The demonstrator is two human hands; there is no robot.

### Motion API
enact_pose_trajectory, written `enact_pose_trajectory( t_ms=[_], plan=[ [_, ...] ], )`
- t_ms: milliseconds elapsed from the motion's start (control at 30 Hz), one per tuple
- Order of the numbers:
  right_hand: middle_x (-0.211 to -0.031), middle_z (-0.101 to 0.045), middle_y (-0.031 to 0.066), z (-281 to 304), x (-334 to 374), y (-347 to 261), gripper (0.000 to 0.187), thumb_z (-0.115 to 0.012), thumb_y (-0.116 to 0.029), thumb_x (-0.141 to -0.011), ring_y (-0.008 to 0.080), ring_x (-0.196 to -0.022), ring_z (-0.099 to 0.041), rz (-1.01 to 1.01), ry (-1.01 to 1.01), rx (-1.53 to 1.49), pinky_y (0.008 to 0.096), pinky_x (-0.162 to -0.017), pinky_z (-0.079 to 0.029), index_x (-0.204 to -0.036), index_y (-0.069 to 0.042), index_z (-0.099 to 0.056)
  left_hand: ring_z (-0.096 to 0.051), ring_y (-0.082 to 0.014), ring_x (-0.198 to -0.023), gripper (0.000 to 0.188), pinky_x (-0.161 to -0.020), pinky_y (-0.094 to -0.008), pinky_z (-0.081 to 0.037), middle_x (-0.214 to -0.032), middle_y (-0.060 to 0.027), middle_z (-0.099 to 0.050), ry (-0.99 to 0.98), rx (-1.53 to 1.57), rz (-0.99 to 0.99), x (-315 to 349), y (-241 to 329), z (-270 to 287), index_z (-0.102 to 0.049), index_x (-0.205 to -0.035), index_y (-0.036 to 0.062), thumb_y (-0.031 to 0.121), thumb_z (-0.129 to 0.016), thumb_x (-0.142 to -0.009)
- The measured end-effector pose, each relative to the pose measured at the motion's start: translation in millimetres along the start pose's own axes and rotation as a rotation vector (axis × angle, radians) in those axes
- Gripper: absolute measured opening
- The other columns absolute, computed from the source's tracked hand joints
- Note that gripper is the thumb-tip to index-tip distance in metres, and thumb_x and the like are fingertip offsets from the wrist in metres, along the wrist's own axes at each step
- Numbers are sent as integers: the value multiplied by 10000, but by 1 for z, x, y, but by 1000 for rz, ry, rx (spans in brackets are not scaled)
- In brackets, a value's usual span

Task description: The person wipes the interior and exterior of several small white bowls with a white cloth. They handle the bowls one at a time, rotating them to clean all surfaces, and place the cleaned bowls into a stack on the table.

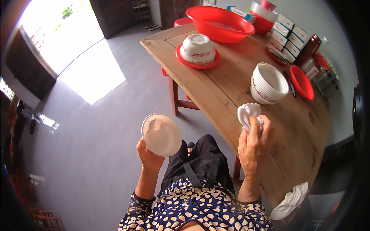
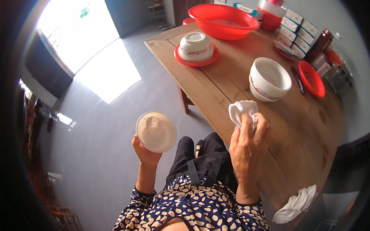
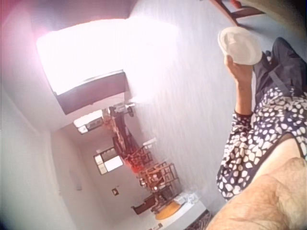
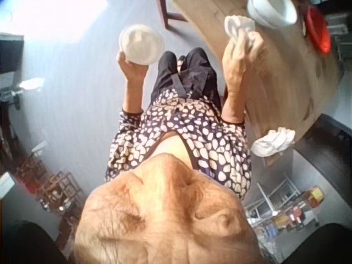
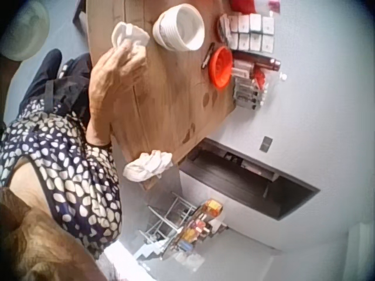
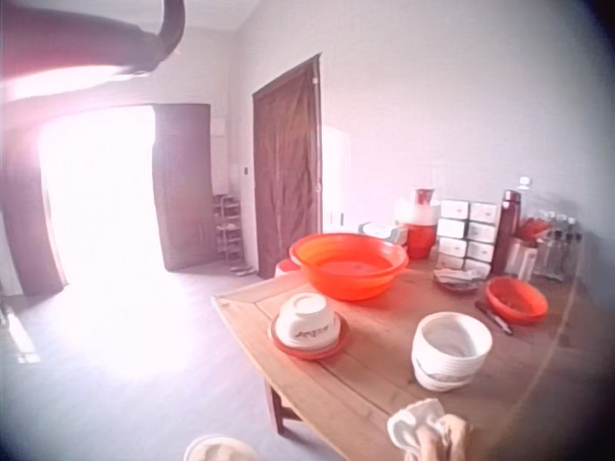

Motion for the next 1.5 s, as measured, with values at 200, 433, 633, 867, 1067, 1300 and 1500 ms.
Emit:
enact_pose_trajectory(
  t_ms=[200,433,633,867,1067,1300,1500],
  plan=[
    [-1298,-423,172,20,11,35,434,-585,-14,-811,356,-1167,-453,-150,104,45,447,-959,-387,-1233,-106,-536,-465,-264,-1223,678,-993,-438,-422,-1344,-97,-459,-89,62,168,-6,-15,0,-380,-1369,76,531,-461,-872],
    [-1261,-448,189,25,24,42,360,-578,-31,-805,382,-1131,-465,-113,57,-65,457,-947,-389,-1165,-48,-572,-454,-269,-1239,687,-1002,-452,-412,-1354,-109,-446,-118,39,220,-14,-25,4,-365,-1377,75,543,-464,-883],
    [-1338,-409,178,11,12,13,425,-700,-40,-712,359,-1226,-402,-59,129,251,478,-995,-318,-1120,-96,-594,-445,-279,-1250,686,-1011,-471,-400,-1367,-117,-437,-157,38,191,-19,-18,10,-353,-1385,71,519,-485,-883],
    [-1246,-459,191,17,-5,-43,497,-711,-178,-746,340,-1115,-459,188,214,-366,440,-917,-393,-1194,-41,-547,-443,-260,-1251,648,-1013,-462,-391,-1361,-103,-456,-155,48,168,-34,-2,-15,-377,-1377,82,503,-475,-894],
    [-998,-571,117,-39,-24,-112,313,-637,-29,-809,258,-832,-550,475,21,-630,338,-708,-465,-1118,-7,-593,-487,-251,-1162,728,-942,-398,-459,-1291,-109,-418,-90,-28,30,-69,18,-49,-258,-1358,134,361,-673,-804],
    [-847,-598,83,-65,-64,-96,176,-540,-13,-879,173,-718,-562,-157,22,-1393,247,-602,-434,-1036,37,-604,-420,-262,-1222,1023,-962,-400,-436,-1353,-159,-347,-447,-523,-370,-129,57,-90,-211,-1413,55,281,-846,-644],
    [-803,-577,51,-91,-119,-94,233,-474,-200,-982,119,-638,-509,-711,-35,-1976,256,-549,-414,-991,13,-568,-437,-201,-1177,865,-815,-322,-461,-1344,-105,-369,-371,-581,-244,-188,62,-104,-374,-1356,26,260,-839,-666]
  ],
)
Point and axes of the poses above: each hand's wrist, its own x-axis away from the middle knuckle, its own z-axis out of the back of the hand, y = z × x, the point moved 3 cm from there along -x, towards the middle knuckle
